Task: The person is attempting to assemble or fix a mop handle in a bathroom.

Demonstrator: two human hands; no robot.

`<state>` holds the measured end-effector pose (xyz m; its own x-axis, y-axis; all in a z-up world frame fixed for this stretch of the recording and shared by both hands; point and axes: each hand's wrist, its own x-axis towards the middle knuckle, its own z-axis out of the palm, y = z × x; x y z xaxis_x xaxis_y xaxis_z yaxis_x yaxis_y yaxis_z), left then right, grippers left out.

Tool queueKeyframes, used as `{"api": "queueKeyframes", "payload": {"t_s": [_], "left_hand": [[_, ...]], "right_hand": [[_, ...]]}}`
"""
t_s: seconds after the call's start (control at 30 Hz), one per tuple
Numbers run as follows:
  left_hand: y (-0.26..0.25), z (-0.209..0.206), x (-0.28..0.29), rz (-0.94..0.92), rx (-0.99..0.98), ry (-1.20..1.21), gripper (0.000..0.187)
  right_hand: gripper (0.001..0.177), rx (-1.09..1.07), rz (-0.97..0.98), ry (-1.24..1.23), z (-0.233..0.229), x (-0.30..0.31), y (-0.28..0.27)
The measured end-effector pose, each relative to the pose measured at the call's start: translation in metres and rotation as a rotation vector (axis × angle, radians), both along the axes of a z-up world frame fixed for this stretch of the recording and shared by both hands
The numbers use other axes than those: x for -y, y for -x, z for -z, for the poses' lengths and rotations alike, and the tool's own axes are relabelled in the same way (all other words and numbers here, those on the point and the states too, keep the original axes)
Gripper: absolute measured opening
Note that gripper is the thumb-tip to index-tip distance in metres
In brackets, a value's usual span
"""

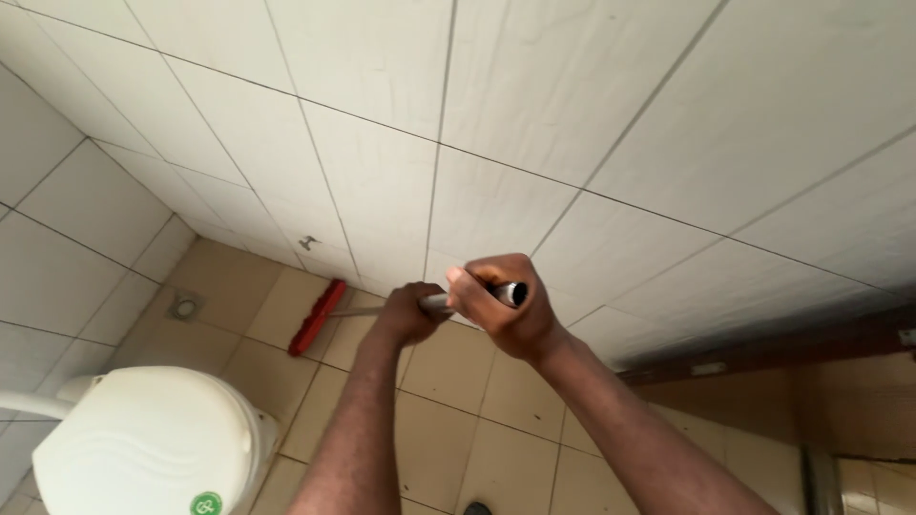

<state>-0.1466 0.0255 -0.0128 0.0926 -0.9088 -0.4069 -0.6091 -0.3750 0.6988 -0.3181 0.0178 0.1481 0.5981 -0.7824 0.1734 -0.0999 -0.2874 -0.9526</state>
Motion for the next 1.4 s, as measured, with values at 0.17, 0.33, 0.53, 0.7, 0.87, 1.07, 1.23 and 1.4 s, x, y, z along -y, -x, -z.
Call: {"api": "queueKeyframes", "payload": {"t_s": [0.17,0.33,0.53,0.7,0.87,1.07,1.23,1.4], "left_hand": [[0.061,0.008,-0.013,0.026,-0.022,0.112,0.03],[0.092,-0.025,-0.033,0.073,-0.054,0.057,0.027],[0.079,-0.05,-0.039,0.137,0.046,0.161,0.023],[0.043,-0.114,-0.066,0.023,0.04,0.032,0.025],[0.0,-0.09,-0.077,0.062,0.161,0.176,0.02],[0.003,-0.036,-0.1,0.037,0.079,0.053,0.024],[0.034,-0.016,-0.093,0.058,0.001,-0.002,0.027],[0.072,-0.032,-0.073,0.347,0.086,-0.078,0.017]], "right_hand": [[0.043,-0.004,0.028,-0.02,-0.018,-0.021,0.055],[0.045,-0.028,0.057,-0.04,-0.037,-0.039,0.082],[0.05,-0.08,0.04,-0.019,-0.083,-0.057,0.068],[0.052,0.151,-0.044,-0.019,-0.083,-0.069,0.034],[0.043,0.151,-0.015,-0.051,-0.053,-0.088,0.006],[0.046,0.012,0.098,0.004,0.011,-0.118,0.004],[0.049,-0.036,0.186,-0.044,0.02,-0.123,0.031],[0.049,0.01,0.257,-0.047,0.002,-0.115,0.068]]}}
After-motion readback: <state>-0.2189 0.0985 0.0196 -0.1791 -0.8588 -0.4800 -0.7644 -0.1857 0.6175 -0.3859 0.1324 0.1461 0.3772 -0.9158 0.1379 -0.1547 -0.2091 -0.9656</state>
